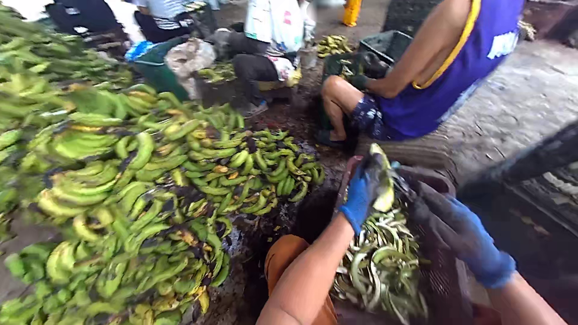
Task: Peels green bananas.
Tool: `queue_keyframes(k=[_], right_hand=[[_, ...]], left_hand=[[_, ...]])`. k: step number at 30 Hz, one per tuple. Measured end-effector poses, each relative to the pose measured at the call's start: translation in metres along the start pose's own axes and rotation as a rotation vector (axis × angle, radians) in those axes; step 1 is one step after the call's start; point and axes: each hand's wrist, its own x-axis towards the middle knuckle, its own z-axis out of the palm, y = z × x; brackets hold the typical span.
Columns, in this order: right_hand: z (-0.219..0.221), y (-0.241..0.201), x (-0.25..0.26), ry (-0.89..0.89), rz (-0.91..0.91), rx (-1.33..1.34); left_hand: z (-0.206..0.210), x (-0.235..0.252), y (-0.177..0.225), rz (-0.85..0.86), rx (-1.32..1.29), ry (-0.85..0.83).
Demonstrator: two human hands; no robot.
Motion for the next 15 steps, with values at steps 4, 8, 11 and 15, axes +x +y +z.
queue_keyframes(k=[4,8,11,15], right_hand=[[0.001,-0.002,-0.003,-0.046,0.056,-0.010],[0.000,-0.004,-0.007,-0.059,-0.016,-0.038],[-0.001,-0.010,-0.008,-0.029,-0.119,-0.084],[-0.003,-0.007,-0.004,0.023,-0.197,-0.131]], left_hand=[[-0.008,-0.009,-0.006,0.060,-0.005,-0.059],[-0.011,-0.008,-0.005,0.124,-0.057,-0.068],[-0.013,-0.003,-0.009,0.125,-0.156,-0.083],[-0.009,-0.011,-0.005,0.142,-0.048,-0.027]])
